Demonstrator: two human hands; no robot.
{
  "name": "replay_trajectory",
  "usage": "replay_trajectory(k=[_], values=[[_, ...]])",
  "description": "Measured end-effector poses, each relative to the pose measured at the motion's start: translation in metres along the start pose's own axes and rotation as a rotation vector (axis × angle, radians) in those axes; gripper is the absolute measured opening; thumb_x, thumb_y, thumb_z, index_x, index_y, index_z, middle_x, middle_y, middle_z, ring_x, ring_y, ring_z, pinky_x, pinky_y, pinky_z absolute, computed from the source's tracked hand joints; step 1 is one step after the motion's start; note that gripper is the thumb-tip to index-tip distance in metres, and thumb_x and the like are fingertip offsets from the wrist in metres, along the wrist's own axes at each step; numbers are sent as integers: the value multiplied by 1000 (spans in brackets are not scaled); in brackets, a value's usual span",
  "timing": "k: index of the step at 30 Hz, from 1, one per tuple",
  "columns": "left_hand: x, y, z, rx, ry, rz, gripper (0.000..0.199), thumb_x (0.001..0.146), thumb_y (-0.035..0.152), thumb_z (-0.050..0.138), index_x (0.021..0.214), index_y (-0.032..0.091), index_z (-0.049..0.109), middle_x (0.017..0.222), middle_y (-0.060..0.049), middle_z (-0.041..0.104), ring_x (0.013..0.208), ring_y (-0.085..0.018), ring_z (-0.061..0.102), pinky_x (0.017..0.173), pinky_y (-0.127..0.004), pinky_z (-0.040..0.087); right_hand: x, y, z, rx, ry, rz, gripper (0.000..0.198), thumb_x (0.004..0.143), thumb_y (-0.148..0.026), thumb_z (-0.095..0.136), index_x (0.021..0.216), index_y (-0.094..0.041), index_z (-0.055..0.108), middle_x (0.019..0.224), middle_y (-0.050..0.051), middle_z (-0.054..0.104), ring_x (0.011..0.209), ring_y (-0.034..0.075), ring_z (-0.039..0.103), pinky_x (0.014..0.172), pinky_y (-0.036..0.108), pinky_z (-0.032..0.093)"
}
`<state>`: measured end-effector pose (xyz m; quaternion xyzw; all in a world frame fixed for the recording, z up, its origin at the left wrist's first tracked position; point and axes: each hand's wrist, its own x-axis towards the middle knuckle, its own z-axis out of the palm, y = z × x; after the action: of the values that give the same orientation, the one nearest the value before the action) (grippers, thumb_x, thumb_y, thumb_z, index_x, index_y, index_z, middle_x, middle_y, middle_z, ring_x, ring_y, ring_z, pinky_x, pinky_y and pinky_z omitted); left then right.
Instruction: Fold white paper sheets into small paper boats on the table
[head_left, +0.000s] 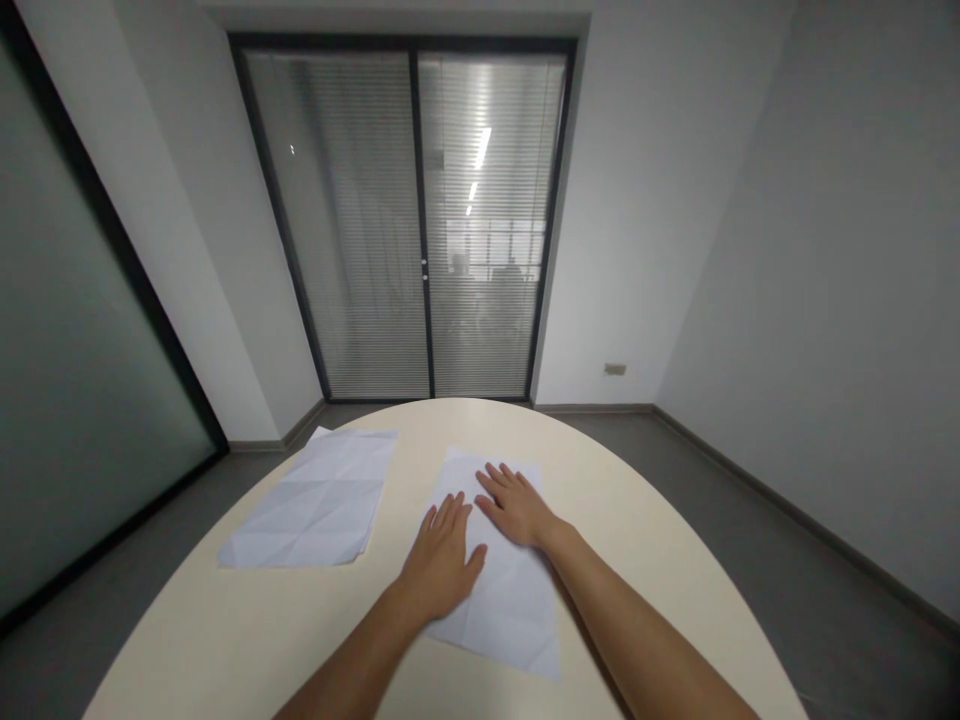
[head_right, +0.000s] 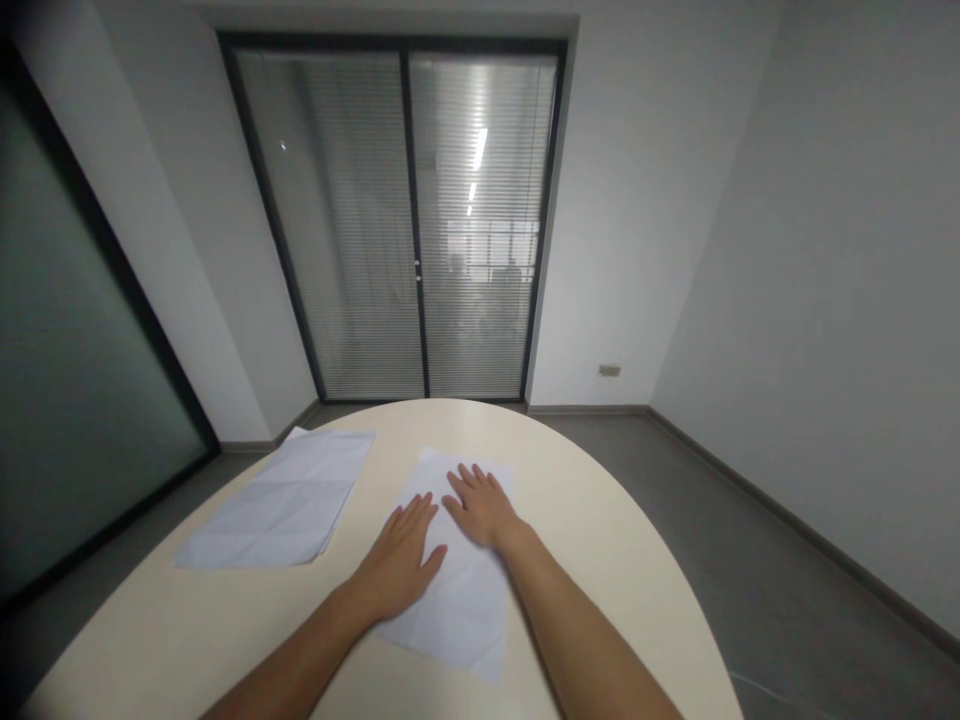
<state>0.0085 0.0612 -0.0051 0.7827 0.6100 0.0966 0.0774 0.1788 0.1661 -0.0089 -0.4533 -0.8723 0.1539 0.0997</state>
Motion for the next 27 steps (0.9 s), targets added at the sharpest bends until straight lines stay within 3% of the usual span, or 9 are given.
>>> replay_trajectory(k=[3,5,8,12,16,19,21,24,27], values=[[0,-1,1,18,32,-19,66,97,42,37,152,6,35,161,-17,29,151,-29,24,123,-48,21,1,18,-5,-103,57,239,68,101,-56,32,157,-16,30,164,12,20,152,34,13,121,54,13],[2,-1,2,38,61,-30,64,97,42,37,150,7,38,160,-16,32,149,-29,28,122,-47,24,0,21,-8,-146,144,301,65,101,-50,34,155,-12,34,163,15,23,151,35,15,120,54,13],[5,-1,4,83,128,-81,58,96,39,39,146,10,46,157,-16,38,146,-30,35,119,-47,29,-4,8,-6,-138,248,128,59,102,-43,34,151,-13,40,163,13,25,152,31,17,122,50,12],[9,-9,6,116,203,-193,52,95,31,39,143,12,50,154,-17,44,141,-31,41,114,-49,34,-10,-16,2,-12,93,-142,60,102,-52,30,153,-21,39,162,11,30,149,28,26,120,46,22],[8,-23,5,83,125,-143,56,97,34,37,149,13,42,159,-15,34,148,-31,31,120,-50,25,-11,-16,5,-25,-24,-57,69,100,-62,28,157,-23,30,164,9,20,152,31,13,121,52,12],[4,-29,2,57,52,-62,59,97,41,39,153,22,37,163,-9,27,151,-31,20,122,-51,19,-11,-10,0,-52,7,97,73,99,-64,30,157,-19,29,164,12,19,152,34,12,121,56,9],[2,-28,1,54,53,-53,59,97,41,40,153,25,37,163,-6,28,151,-31,20,122,-51,19,-14,-10,-4,-85,77,117,69,99,-59,34,154,-17,36,163,14,24,151,35,15,120,57,8],[3,-24,2,67,107,-101,55,97,36,40,151,26,42,162,-6,32,150,-31,26,121,-51,22,-21,-19,-6,-89,147,-54,57,101,-49,36,149,-18,45,161,13,31,150,31,21,121,54,10],[3,-21,2,80,144,-148,52,98,32,39,149,23,44,160,-8,35,149,-32,28,120,-51,25,-30,-28,-5,-14,27,-238,59,102,-51,35,154,-22,37,161,11,31,150,28,23,121,50,17]])
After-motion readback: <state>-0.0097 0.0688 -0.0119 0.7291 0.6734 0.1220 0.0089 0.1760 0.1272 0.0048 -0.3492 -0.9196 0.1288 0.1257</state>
